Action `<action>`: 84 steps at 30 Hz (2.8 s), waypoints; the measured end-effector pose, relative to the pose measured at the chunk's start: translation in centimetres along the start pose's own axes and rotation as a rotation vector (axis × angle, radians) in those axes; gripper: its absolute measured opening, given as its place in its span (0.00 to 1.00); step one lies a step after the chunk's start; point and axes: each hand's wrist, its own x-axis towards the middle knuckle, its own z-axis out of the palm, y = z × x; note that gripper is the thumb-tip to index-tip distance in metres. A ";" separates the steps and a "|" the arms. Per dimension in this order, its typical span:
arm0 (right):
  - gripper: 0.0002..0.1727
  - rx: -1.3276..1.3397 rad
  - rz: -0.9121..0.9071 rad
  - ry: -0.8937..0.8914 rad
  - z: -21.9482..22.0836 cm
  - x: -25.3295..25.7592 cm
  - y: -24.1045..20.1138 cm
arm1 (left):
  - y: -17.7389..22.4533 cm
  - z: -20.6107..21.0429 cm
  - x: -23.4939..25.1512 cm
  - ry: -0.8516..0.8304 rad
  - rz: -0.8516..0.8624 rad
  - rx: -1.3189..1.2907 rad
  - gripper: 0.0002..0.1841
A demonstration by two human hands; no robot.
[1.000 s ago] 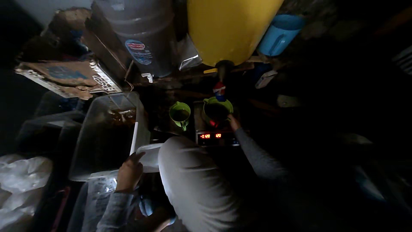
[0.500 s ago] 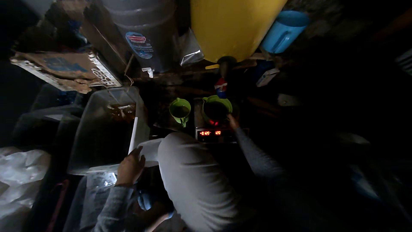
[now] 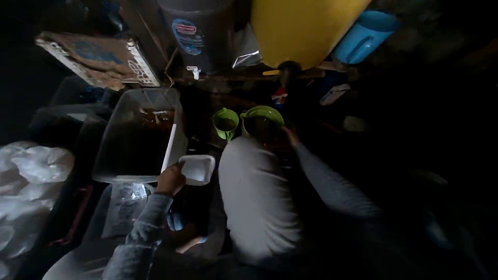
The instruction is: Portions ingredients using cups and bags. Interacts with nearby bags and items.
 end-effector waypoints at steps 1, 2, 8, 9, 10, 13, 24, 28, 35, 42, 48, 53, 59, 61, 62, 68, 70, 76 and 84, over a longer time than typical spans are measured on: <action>0.22 -0.056 0.149 0.050 0.2 0.3 -2.5 | -0.1 0.1 0.1 0.004 0.015 -0.013 0.32; 0.21 -0.085 0.210 0.103 0.3 1.0 -4.3 | -0.1 0.3 0.2 0.007 0.033 -0.036 0.32; 0.06 0.033 0.102 0.002 -1.0 3.8 -11.4 | 0.0 1.8 1.1 0.049 0.141 -0.206 0.33; 0.06 0.065 0.098 -0.039 -1.1 3.9 -12.6 | -0.1 2.2 1.4 0.052 0.155 -0.234 0.34; 0.07 0.073 0.091 -0.070 -1.0 3.9 -13.8 | -0.2 2.8 1.9 0.061 0.168 -0.261 0.34; 0.08 0.057 0.087 -0.143 -0.2 3.2 -15.8 | -0.3 3.9 3.1 0.062 0.183 -0.326 0.37; 0.09 -0.181 0.223 -0.319 6.4 -2.5 -11.2 | -0.9 7.6 5.4 0.111 0.156 -0.411 0.37; 0.12 -0.282 0.264 -0.344 8.1 -3.9 -9.0 | -1.4 9.4 6.5 0.111 0.144 -0.434 0.38; 0.24 -0.542 0.203 -0.402 10.1 -4.1 -7.0 | -1.1 10.4 6.5 0.109 0.148 -0.456 0.36; 0.26 -0.685 0.157 -0.453 11.6 -4.0 -8.8 | -0.9 10.8 6.8 0.082 0.149 -0.432 0.36; 0.31 -0.793 0.142 -0.474 12.5 -3.5 -9.2 | -0.9 10.9 7.0 0.041 0.132 -0.454 0.36; 0.32 -0.867 0.115 -0.493 12.9 -3.0 -9.3 | -1.0 10.9 7.4 0.018 0.113 -0.468 0.37; 0.35 -0.904 0.111 -0.465 13.4 -3.0 -10.1 | -0.9 10.7 7.1 0.015 0.109 -0.474 0.37; 0.36 -0.920 0.112 -0.469 13.6 -2.9 -10.4 | -0.9 10.7 7.2 0.012 0.115 -0.457 0.37; 0.37 -0.932 0.114 -0.474 13.6 -2.9 -10.6 | -1.0 10.8 7.3 0.013 0.118 -0.452 0.37; 0.37 -0.968 0.089 -0.481 14.3 -2.9 -11.5 | -1.3 11.1 7.5 0.025 0.142 -0.471 0.37; 0.38 -0.982 0.094 -0.485 14.6 -3.0 -11.8 | -1.3 11.1 7.3 0.028 0.147 -0.472 0.38; 0.40 -1.052 0.082 -0.503 15.3 -3.1 -12.5 | -1.5 11.2 7.5 0.026 0.135 -0.473 0.39; 0.39 -1.113 0.045 -0.494 16.6 -4.1 -14.4 | -1.5 11.3 7.1 0.035 0.151 -0.490 0.38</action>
